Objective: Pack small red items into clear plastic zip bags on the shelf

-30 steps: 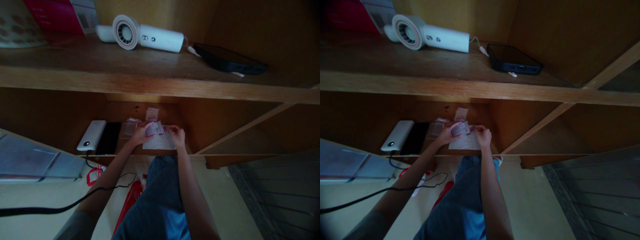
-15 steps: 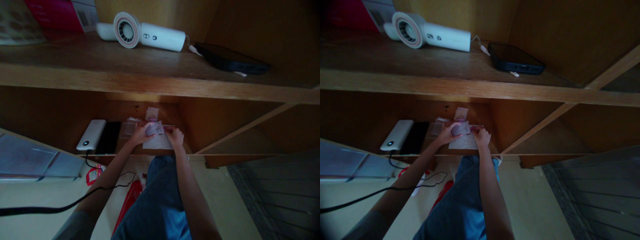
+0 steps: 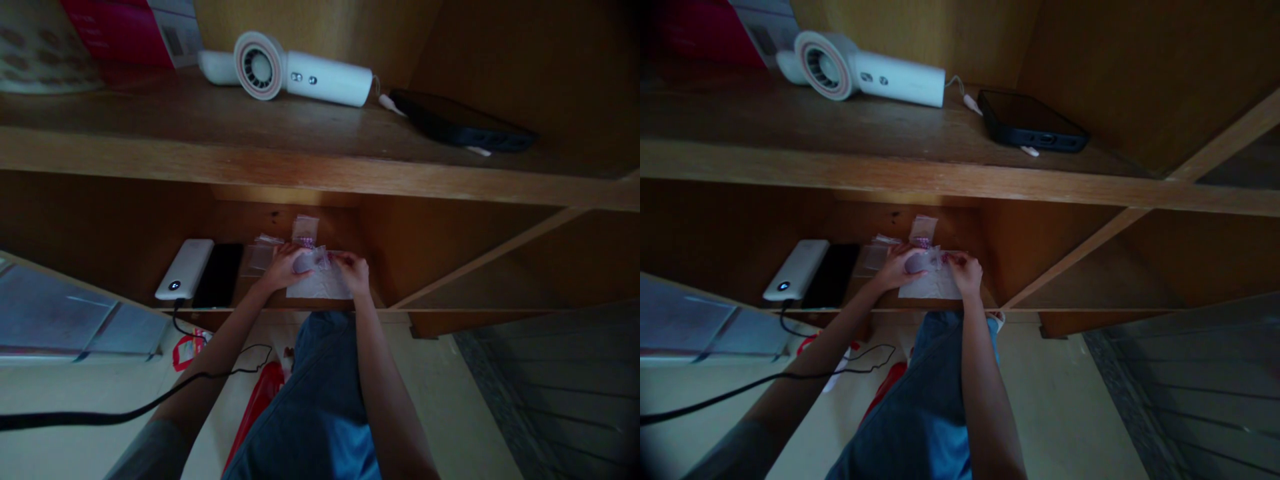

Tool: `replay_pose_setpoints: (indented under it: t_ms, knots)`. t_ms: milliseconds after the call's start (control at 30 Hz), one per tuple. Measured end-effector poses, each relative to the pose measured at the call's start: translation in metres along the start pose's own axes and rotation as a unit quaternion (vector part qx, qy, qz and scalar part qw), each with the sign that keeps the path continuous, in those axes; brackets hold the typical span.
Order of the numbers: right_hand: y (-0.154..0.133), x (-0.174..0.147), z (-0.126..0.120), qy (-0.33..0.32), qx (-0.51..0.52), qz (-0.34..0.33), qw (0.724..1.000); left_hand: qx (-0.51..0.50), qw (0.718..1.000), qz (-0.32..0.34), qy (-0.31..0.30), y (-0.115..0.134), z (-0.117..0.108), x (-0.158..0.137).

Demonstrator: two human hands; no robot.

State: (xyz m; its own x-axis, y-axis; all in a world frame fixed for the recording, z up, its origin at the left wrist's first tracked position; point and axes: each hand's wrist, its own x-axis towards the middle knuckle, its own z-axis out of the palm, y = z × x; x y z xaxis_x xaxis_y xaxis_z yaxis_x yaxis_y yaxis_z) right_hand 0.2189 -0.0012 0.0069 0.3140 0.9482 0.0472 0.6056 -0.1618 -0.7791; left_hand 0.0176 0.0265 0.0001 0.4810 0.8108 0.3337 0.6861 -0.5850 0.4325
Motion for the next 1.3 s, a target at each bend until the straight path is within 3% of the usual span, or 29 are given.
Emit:
replay_pose_setpoints:
  t_ms: [167, 467, 600, 733, 1000, 1300]
  knots:
    - [0.009, 0.003, 0.007, -0.039, 0.166, -0.052, 0.984, -0.005, 1.000, 0.004, -0.015, 0.002, -0.002, 0.000]
    - [0.007, 0.002, 0.012, -0.073, 0.179, -0.068, 0.979, -0.008, 1.000, 0.014, 0.005, 0.000, 0.001, 0.000]
    - [0.010, 0.005, 0.011, -0.044, 0.191, -0.074, 0.978, -0.010, 1.000, 0.018, 0.013, 0.000, 0.001, 0.000]
    - [0.013, 0.004, 0.006, 0.002, 0.105, -0.027, 0.994, -0.010, 1.000, 0.019, 0.020, 0.000, 0.000, -0.001]
    - [-0.003, -0.004, -0.002, -0.031, -0.126, 0.010, 0.992, -0.016, 0.999, 0.021, 0.022, -0.002, 0.001, -0.001]
    - [-0.010, -0.006, 0.001, -0.044, -0.208, -0.007, 0.977, -0.008, 1.000, 0.021, 0.022, -0.001, 0.001, -0.001]
